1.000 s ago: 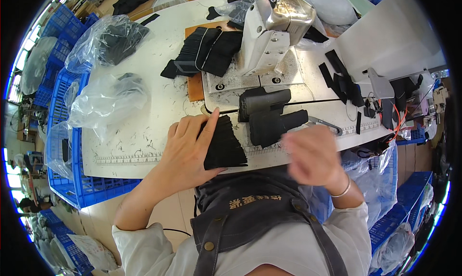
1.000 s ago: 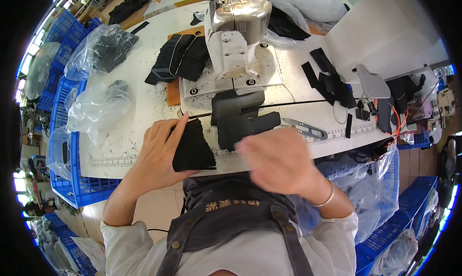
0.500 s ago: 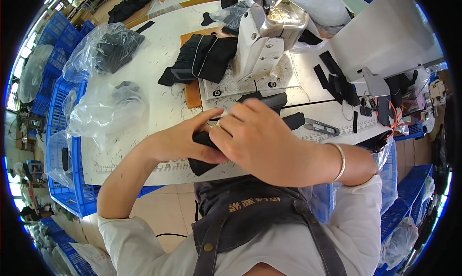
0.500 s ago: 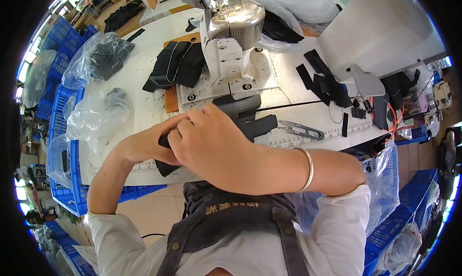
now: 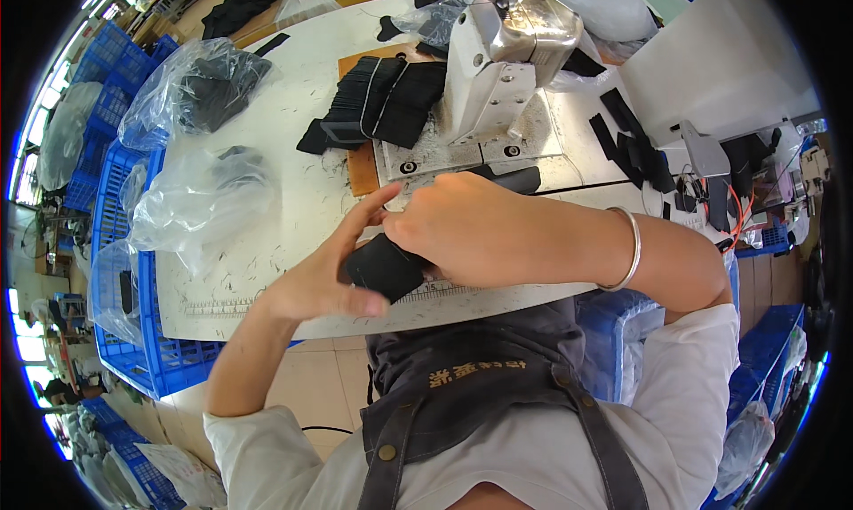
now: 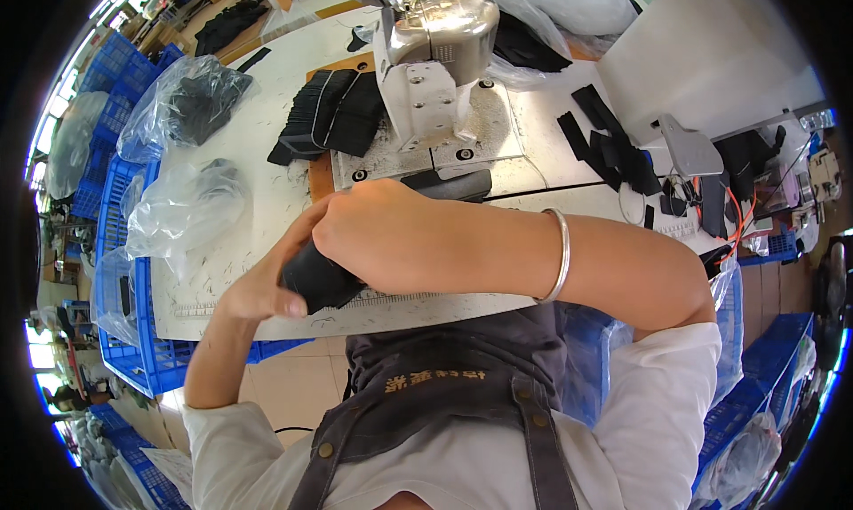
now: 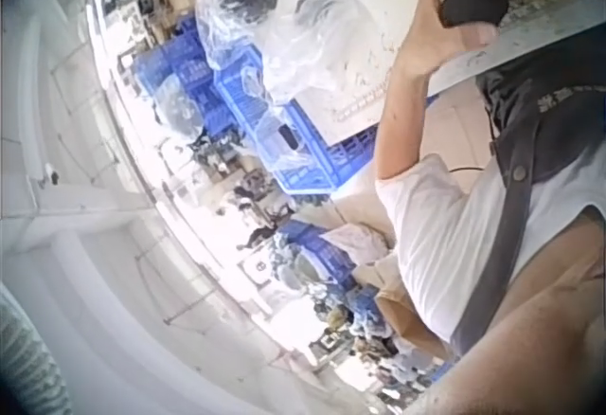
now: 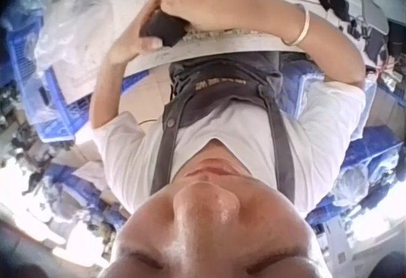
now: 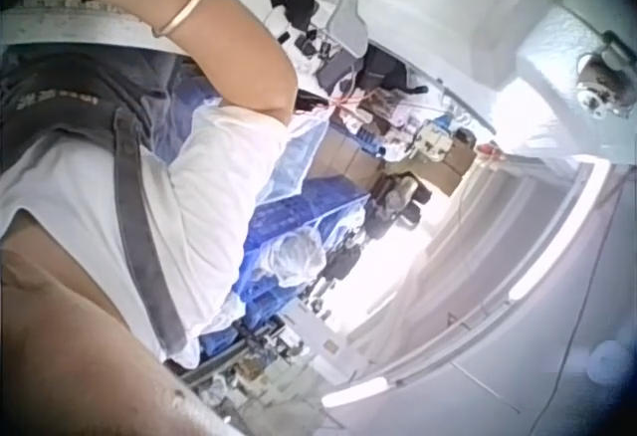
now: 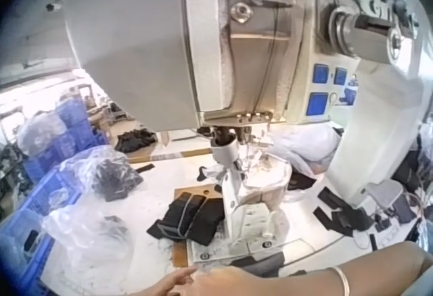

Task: Counts, organizes, and stitches small shoe upper components using an industrial sewing machine.

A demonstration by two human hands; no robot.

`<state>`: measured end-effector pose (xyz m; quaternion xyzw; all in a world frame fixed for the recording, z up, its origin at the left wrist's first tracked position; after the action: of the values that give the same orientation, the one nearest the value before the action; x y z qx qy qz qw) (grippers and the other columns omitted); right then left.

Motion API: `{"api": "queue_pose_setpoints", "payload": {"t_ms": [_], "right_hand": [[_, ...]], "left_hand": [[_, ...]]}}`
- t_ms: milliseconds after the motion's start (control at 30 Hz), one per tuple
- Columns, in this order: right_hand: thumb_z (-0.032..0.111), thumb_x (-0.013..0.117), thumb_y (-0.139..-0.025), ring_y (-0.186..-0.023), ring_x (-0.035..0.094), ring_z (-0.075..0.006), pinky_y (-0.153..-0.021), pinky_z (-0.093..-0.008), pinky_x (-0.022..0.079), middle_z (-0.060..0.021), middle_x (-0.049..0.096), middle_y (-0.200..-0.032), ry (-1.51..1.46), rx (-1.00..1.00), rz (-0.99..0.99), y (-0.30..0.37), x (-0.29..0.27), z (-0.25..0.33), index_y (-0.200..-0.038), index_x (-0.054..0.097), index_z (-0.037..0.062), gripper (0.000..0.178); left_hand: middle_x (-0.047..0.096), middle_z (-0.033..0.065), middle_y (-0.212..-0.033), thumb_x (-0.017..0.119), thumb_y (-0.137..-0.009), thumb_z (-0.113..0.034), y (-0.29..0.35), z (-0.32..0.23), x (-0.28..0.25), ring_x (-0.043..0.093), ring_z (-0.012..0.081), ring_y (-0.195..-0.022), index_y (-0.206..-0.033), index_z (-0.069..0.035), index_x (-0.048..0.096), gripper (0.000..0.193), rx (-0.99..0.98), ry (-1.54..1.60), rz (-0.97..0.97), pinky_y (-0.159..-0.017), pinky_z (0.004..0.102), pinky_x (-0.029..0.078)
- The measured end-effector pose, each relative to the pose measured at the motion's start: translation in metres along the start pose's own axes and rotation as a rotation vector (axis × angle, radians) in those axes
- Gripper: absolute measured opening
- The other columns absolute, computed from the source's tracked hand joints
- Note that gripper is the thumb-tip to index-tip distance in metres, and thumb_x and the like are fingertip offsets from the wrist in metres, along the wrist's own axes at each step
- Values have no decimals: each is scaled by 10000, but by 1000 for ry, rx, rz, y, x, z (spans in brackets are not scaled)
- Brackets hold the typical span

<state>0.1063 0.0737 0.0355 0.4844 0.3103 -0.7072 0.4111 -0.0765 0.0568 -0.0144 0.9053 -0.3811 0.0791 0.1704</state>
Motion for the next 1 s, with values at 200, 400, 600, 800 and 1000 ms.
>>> {"api": "queue_pose_setpoints", "payload": {"t_ms": [200,400,600,800,1000], "right_hand": [[131,754,-668,-683,657,-330,-614,-402,521,-170,639,-696,-8,30,29,-7,0,-2,-800,637,-13,227],[137,753,-663,-695,656,-341,-627,-410,523,-169,649,-717,-27,56,53,-6,-5,-3,-763,640,-3,206],[156,740,-670,-695,649,-360,-640,-420,519,-162,645,-709,18,18,-15,-6,-10,-13,-805,633,15,223],[126,703,-691,-817,622,-364,-715,-433,502,-153,630,-791,6,114,-126,22,-40,-30,-847,596,15,220],[29,690,-645,-874,613,-358,-765,-422,495,-155,625,-903,115,319,-33,55,-22,-56,-841,587,-18,226]], "left_hand": [[499,119,-1224,801,-628,34,13,24,25,500,230,-1178,-1471,-48,149,1068,277,-456,-300,-1005,349,386],[575,133,-1125,805,-642,3,11,41,29,573,226,-1080,-1306,-23,370,794,211,-518,-640,-936,330,444],[585,150,-1160,825,-666,-68,7,34,20,595,251,-1061,-1250,-6,431,707,209,-657,-559,-902,352,466],[538,165,-1217,816,-680,-76,9,38,15,535,262,-1139,-1214,-18,475,636,118,-699,-560,-954,359,428],[511,99,-1182,792,-644,10,-6,22,16,510,220,-1103,-1250,-53,460,694,308,-874,-341,-960,311,397]]}}
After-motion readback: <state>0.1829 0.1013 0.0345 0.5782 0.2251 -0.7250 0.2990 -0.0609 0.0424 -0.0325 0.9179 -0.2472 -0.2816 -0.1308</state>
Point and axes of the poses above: each hand's wrist, its own y-axis away from the middle knuckle, its own x-axis out of the palm, z = x × y, the point moved 2 cm from there along -y, towards the middle knuckle
